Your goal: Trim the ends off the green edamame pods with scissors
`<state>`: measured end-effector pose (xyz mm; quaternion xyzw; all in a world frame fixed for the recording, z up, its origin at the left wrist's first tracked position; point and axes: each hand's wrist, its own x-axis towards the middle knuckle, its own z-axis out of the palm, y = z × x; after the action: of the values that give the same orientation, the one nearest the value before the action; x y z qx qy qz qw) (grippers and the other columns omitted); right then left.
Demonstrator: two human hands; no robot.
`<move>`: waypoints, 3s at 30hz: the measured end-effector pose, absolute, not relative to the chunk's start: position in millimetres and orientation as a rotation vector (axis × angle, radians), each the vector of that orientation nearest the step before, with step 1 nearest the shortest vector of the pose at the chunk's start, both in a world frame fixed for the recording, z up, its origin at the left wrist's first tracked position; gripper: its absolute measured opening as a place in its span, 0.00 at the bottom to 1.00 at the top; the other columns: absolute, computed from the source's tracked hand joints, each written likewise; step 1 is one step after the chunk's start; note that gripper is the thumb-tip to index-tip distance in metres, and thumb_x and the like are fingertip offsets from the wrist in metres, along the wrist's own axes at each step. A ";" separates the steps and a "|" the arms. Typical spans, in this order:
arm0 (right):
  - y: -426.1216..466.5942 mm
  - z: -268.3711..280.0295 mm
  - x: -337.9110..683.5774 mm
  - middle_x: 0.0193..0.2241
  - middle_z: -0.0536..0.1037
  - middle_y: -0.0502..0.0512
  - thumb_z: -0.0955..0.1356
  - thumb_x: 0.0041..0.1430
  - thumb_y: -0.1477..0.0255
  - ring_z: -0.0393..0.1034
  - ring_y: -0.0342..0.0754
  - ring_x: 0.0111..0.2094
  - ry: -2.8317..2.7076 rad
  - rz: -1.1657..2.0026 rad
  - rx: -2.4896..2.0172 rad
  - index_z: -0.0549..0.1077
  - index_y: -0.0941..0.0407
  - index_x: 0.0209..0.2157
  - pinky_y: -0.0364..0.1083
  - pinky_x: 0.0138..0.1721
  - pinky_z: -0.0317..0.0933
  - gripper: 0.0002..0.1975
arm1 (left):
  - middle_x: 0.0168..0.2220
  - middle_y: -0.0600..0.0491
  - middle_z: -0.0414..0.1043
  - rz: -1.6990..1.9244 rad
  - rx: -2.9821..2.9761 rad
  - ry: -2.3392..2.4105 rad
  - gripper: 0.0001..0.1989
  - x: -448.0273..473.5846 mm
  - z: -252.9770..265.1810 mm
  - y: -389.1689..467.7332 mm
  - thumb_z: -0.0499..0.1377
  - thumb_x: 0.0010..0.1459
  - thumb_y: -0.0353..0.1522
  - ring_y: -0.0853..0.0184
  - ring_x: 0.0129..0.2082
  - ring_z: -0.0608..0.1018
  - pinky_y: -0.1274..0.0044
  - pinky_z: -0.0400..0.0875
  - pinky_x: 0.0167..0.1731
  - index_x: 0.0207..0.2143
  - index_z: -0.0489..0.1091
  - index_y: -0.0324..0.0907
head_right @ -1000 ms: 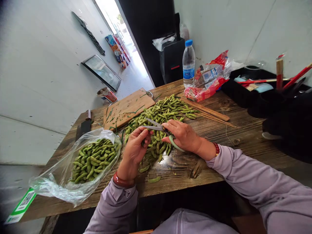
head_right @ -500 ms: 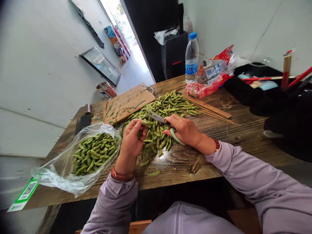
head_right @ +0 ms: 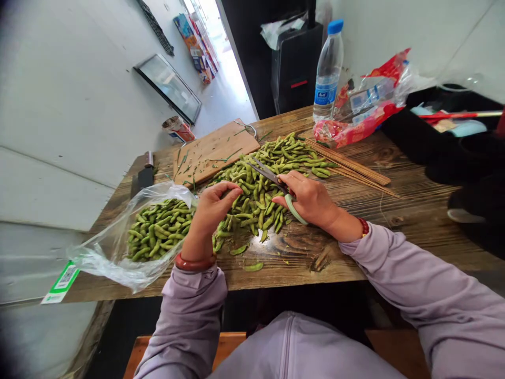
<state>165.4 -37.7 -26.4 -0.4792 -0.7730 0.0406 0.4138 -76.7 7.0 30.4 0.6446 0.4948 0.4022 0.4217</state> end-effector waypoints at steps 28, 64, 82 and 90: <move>-42.2 -23.3 159.7 0.44 0.77 0.61 0.73 0.60 0.65 0.75 0.56 0.41 -2.074 0.154 -1.108 0.70 0.55 0.55 0.53 0.42 0.71 0.23 | 0.27 0.56 0.72 0.895 1.401 1.025 0.15 -55.7 18.7 -8.0 0.69 0.50 0.39 0.78 0.19 0.65 0.83 0.58 0.19 0.37 0.76 0.38; -40.9 -27.1 161.0 0.38 0.76 0.59 0.71 0.63 0.64 0.72 0.53 0.33 -2.002 0.092 -1.158 0.70 0.57 0.52 0.51 0.35 0.68 0.19 | 0.20 0.61 0.60 1.225 1.371 1.266 0.05 -85.5 14.7 20.7 0.62 0.52 0.33 0.75 0.18 0.64 0.82 0.56 0.19 0.32 0.70 0.41; -41.7 -26.0 160.0 0.40 0.77 0.59 0.71 0.62 0.67 0.74 0.53 0.34 -2.005 0.148 -1.143 0.70 0.55 0.53 0.51 0.36 0.70 0.19 | 0.27 0.54 0.73 1.054 2.040 1.527 0.03 -85.2 3.2 28.6 0.65 0.51 0.29 0.67 0.30 0.72 0.77 0.63 0.36 0.25 0.75 0.41; -41.8 -26.6 159.2 0.41 0.77 0.59 0.72 0.61 0.67 0.74 0.53 0.36 -2.010 0.135 -1.153 0.70 0.55 0.53 0.50 0.37 0.70 0.20 | 0.25 0.58 0.70 1.012 1.443 1.135 0.11 -76.5 13.4 10.9 0.68 0.51 0.37 0.77 0.18 0.62 0.84 0.54 0.19 0.31 0.73 0.40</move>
<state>159.2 -41.8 -26.6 -0.4554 -0.7941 0.0535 0.3990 -76.5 10.9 13.4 0.5963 0.4692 0.4183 0.4993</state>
